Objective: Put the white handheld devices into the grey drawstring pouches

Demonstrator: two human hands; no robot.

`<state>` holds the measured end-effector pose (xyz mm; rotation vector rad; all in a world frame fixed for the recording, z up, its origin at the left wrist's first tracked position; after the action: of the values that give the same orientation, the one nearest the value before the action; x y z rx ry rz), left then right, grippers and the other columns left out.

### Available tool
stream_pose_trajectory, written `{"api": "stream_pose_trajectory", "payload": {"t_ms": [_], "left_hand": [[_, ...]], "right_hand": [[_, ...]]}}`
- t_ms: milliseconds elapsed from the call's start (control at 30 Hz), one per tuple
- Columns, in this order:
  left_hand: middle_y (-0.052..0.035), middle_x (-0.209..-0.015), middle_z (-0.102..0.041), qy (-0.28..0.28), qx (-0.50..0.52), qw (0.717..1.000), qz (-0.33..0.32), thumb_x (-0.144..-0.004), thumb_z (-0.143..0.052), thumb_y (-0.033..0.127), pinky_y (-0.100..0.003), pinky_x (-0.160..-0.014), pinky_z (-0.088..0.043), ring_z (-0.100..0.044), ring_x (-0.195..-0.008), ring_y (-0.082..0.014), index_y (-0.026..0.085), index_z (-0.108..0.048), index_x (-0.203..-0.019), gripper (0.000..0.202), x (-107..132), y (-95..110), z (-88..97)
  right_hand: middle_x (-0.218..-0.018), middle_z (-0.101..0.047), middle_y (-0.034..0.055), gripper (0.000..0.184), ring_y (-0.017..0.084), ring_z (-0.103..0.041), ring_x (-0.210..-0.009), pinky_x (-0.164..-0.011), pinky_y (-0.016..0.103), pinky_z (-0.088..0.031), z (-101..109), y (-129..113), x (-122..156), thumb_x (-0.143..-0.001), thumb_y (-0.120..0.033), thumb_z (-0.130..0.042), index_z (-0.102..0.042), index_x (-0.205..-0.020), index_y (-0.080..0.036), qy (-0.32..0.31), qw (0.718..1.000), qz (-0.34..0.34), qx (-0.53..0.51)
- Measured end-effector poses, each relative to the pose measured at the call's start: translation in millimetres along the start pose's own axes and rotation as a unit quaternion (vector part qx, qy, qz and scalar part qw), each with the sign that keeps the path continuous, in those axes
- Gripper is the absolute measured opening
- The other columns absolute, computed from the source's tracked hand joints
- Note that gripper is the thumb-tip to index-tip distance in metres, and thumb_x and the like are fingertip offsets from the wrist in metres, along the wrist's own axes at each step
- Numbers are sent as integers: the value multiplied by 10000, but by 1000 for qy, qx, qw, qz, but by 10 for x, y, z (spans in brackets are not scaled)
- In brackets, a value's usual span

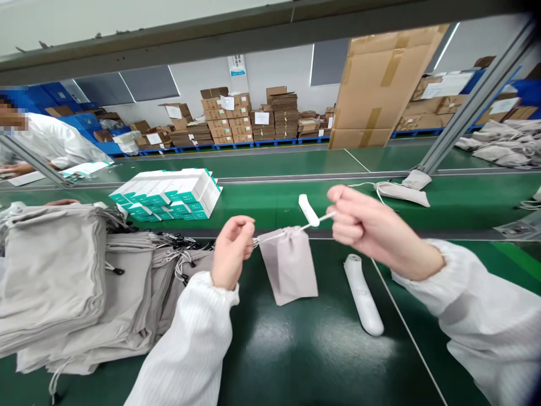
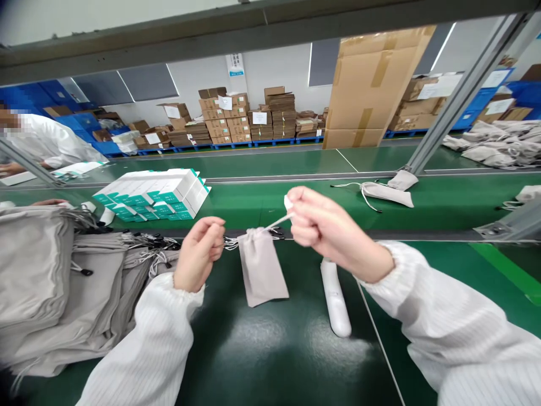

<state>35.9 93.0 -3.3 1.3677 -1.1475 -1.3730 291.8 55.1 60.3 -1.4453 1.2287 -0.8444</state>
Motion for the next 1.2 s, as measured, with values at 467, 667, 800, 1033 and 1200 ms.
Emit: {"api": "stream_pose_trajectory", "payload": {"t_ms": [467,667,800,1033,1200], "left_hand": [[-69,-959,-629,-89,-515,841,-142,-861,-595,170,-417,-883,-424,-564,-999,-271,229,-661,-815,99,-168,-792,-54],[-65,-1041,-660,-67,-563,809,-155,-817,-625,145,-461,-949,-366,-559,-1038,-282,252,-662,-950,175,-176,-760,-54],[-54,-942,-665,-73,-568,803,-166,-824,-609,139,-452,-922,-363,-564,-977,-269,231,-638,-798,100,-229,-745,-42],[10,-947,-675,-177,-516,798,-256,-852,-579,87,-388,-945,-346,-558,-1010,-201,229,-589,-769,165,-139,-359,-54],[-20,-924,-539,-144,-405,873,-230,-816,-647,124,-361,-884,-386,-536,-944,-201,211,-608,-786,99,3,-75,-79]], "right_hand": [[-1159,-669,197,600,331,-651,-1043,-892,456,-498,1042,561,-1196,-918,-272,-585,-370,-1450,-98,103,695,-75,708],[-1153,-641,298,659,384,-636,-1074,-891,519,-484,1047,1169,-1356,-887,-125,-543,-311,-1496,-21,94,673,-135,721],[-1306,-545,265,711,386,-562,-1197,-955,498,-467,1009,1130,-1307,-825,-38,-519,-319,-1503,-117,88,691,-71,713],[-1394,-439,139,682,238,-639,-1067,-854,368,-573,470,649,-1058,-888,-209,-475,-102,-1457,-258,99,907,76,403],[-1239,-489,50,492,186,-672,-898,-774,374,-618,-90,560,-796,-941,-287,-453,-199,-1356,-362,61,982,110,144]]}}
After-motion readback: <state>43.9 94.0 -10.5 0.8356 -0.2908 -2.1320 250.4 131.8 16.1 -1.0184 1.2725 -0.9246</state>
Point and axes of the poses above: each hand's wrist, its own x-axis away from the middle knuckle, its own z-axis out of the back of the hand, y = z × x, the point moved 1 cm from there along -x, towards the middle knuckle
